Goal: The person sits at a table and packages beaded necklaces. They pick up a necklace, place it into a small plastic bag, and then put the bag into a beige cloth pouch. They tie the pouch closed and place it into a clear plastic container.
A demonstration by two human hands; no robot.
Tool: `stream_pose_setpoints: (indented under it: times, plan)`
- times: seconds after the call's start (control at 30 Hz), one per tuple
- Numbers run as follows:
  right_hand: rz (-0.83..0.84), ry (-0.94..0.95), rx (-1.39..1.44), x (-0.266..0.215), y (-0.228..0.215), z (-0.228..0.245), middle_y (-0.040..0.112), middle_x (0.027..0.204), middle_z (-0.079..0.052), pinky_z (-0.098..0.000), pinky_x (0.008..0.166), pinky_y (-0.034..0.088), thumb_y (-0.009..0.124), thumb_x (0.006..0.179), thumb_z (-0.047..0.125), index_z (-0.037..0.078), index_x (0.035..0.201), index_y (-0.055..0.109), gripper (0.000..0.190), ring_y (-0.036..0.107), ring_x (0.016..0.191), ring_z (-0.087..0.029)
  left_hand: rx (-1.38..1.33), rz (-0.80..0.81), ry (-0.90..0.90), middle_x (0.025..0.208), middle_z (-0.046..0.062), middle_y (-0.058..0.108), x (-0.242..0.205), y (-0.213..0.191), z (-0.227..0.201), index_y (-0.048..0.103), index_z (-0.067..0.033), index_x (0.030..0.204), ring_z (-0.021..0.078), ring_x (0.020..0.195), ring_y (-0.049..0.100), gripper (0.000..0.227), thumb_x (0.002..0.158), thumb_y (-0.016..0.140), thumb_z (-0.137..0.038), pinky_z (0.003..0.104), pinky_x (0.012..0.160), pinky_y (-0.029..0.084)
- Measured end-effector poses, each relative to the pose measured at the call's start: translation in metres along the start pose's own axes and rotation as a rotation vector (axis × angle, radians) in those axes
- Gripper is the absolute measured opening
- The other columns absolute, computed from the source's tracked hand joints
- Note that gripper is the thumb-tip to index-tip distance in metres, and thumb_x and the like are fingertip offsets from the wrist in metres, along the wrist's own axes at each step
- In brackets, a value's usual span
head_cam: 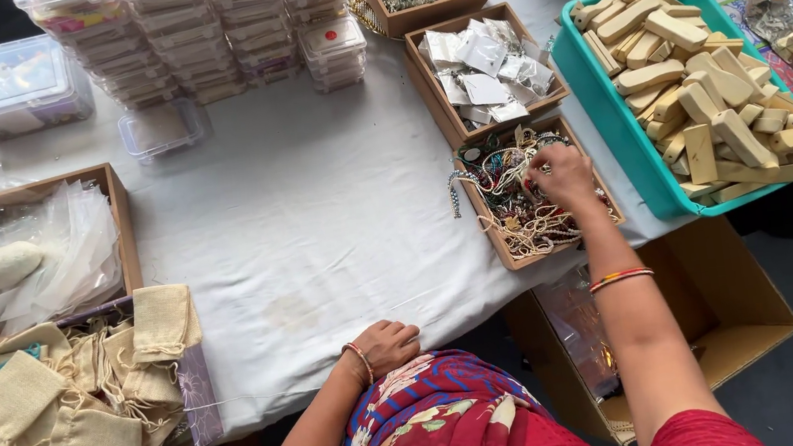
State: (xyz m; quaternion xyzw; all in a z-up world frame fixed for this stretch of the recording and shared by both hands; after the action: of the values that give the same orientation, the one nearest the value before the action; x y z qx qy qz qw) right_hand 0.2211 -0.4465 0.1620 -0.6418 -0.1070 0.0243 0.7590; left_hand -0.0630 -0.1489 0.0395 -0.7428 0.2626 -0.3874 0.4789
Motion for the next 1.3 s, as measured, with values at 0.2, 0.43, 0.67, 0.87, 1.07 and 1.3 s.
stream_pose_setpoints:
  times: [0.2, 0.43, 0.67, 0.87, 1.07, 1.3]
  plan:
    - [0.082, 0.03, 1.208, 0.022, -0.071, 0.002, 0.07, 0.094, -0.005, -0.0248, 0.08, 0.058, 0.067, 0.101, 0.009, 0.004, 0.109, 0.057, 0.014, 0.069, 0.085, -0.013, -0.09, -0.299, -0.209, 0.094, 0.007, 0.069, 0.038, -0.088, 0.024, 0.069, -0.0071, 0.096, 0.0188, 0.067, 0.068, 0.021, 0.1, 0.067, -0.028, 0.032, 0.057, 0.057]
    - [0.102, -0.272, 1.17, 0.042, -0.166, 0.13, 0.062, 0.095, 0.0, -0.0186, 0.054, 0.045, 0.067, 0.102, 0.007, 0.005, 0.117, 0.057, 0.018, 0.056, 0.067, -0.004, -0.038, -0.51, -0.37, 0.104, 0.005, 0.074, 0.069, -0.158, 0.071, 0.07, -0.0132, 0.101, 0.0177, 0.07, 0.071, 0.011, 0.096, 0.073, -0.022, 0.031, 0.06, 0.058]
    - [0.341, -0.397, 1.257, 0.08, -0.137, 0.252, 0.066, 0.096, -0.003, -0.0231, 0.062, 0.054, 0.073, 0.1, 0.008, 0.003, 0.116, 0.063, 0.02, 0.064, 0.073, -0.008, -0.212, -1.186, -1.04, 0.137, 0.012, 0.053, -0.038, -0.187, 0.169, 0.051, -0.009, 0.138, 0.0248, 0.114, 0.059, 0.049, 0.094, 0.072, -0.012, 0.038, 0.094, 0.053]
    - [0.062, -0.322, 0.555, 0.118, -0.027, 0.269, 0.06, 0.119, -0.016, -0.0402, 0.08, 0.058, 0.081, 0.088, 0.02, 0.001, 0.126, 0.061, 0.047, 0.067, 0.103, -0.029, 0.003, -1.343, -1.297, 0.144, 0.014, 0.052, -0.139, -0.169, 0.203, 0.047, -0.0072, 0.141, 0.0298, 0.122, 0.053, 0.053, 0.094, 0.072, -0.009, 0.042, 0.102, 0.046]
    - [0.452, -0.263, 0.58, 0.091, 0.165, 0.288, 0.076, 0.117, -0.01, -0.0367, 0.088, 0.058, 0.072, 0.096, 0.025, 0.012, 0.126, 0.069, 0.033, 0.073, 0.098, -0.022, 0.096, -0.843, -1.316, 0.123, 0.011, 0.061, -0.133, -0.116, 0.233, 0.07, -0.0136, 0.115, 0.0331, 0.117, 0.055, 0.035, 0.082, 0.081, -0.019, 0.046, 0.099, 0.045]
    - [-0.094, -0.686, 0.169, 0.05, 0.146, 0.36, 0.056, 0.14, -0.018, -0.0646, 0.108, 0.031, 0.075, 0.082, 0.028, 0.008, 0.129, 0.064, 0.052, 0.056, 0.126, -0.038, 0.052, -0.398, -1.291, 0.108, 0.001, 0.067, -0.105, -0.089, 0.255, 0.072, -0.0182, 0.093, 0.0249, 0.104, 0.062, 0.015, 0.084, 0.079, -0.029, 0.044, 0.088, 0.047]
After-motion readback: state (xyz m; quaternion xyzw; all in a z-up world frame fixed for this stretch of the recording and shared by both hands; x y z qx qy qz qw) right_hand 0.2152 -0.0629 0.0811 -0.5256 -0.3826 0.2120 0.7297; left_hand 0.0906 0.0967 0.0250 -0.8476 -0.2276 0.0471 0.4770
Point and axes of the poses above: each hand's wrist, its own x-axis towards the middle knuckle, its own y-axis out of the palm, z = x × y, the point moved 7 cm from there along x, towards the middle knuckle
